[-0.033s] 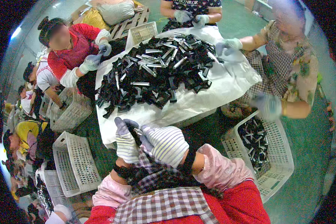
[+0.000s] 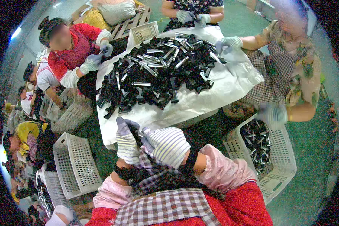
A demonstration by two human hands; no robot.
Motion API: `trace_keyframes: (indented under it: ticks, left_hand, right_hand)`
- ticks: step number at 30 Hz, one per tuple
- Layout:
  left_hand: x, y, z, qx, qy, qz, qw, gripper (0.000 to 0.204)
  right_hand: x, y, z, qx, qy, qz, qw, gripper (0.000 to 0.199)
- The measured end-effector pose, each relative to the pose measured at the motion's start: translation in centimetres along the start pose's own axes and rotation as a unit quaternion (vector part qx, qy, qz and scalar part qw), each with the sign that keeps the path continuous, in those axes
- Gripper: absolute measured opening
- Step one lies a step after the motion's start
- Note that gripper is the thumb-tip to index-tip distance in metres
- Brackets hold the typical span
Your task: The recorder is assembling small black plastic components and metal rods while working on a production line with several other workers.
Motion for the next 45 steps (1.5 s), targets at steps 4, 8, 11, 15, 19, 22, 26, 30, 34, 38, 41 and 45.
trace_keyframes:
  ticks: [4,8,11,15,19,22,26,30,34,38,41,45]
  left_hand:
    - [-0.1,0.2,-0.4,0.004,0.002,-0.023,1.0,0.063]
    - [-1.1,1.0,-0.2,0.017,0.014,-0.026,0.999,0.063]
    - [-1.4,0.1,0.0,-0.001,0.054,-0.063,0.997,0.062]
    - [-3.3,0.7,0.9,0.018,0.077,-0.06,0.995,0.061]
    - [-1.5,0.9,0.3,0.094,0.149,-0.202,0.964,0.059]
    - [0.2,1.3,0.1,0.146,0.144,-0.22,0.954,0.062]
    - [2.3,1.3,-0.4,0.193,0.041,-0.204,0.959,0.066]
    - [2.1,2.1,-0.1,0.213,0.082,-0.233,0.945,0.067]
    - [0.5,2.5,-0.5,0.227,0.097,-0.154,0.957,0.066]
    - [-1.0,1.2,-0.4,0.099,-0.013,0.034,0.994,0.068]
    - [-0.9,0.8,0.1,0.137,0.063,-0.074,0.986,0.067]
    - [1.1,0.5,-0.3,0.173,0.029,-0.176,0.969,0.066]
  right_hand:
    - [0.1,-1.3,-0.1,-0.055,0.015,-0.014,0.998,0.028]
    - [0.5,-0.7,0.0,-0.05,-0.005,0.006,0.999,0.026]
    - [0.8,-0.2,-0.1,-0.033,-0.01,-0.009,0.999,0.025]
    - [1.4,0.4,-0.3,0.048,-0.007,0.043,0.998,0.03]
    - [1.5,1.8,0.0,0.072,-0.039,0.091,0.993,0.026]
    - [1.0,1.6,0.0,0.086,-0.076,0.043,0.992,0.022]
    - [0.8,1.9,-0.1,0.084,-0.077,-0.015,0.993,0.021]
    - [-0.4,2.7,-0.1,0.126,-0.025,-0.06,0.99,0.029]
    - [-1.2,2.9,-0.3,0.087,0.014,-0.087,0.992,0.032]
    - [-1.2,1.4,-0.3,0.012,0.048,-0.123,0.991,0.032]
    - [-1.0,0.7,-0.2,-0.014,0.072,-0.113,0.991,0.034]
    - [-0.6,1.2,-0.1,0.003,0.043,-0.076,0.996,0.032]
Point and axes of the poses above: each hand's wrist, its own z-axis away from the middle knuckle, its own y-axis out of the palm, x = y × z, the point moved 8 cm from there along -z, towards the middle knuckle
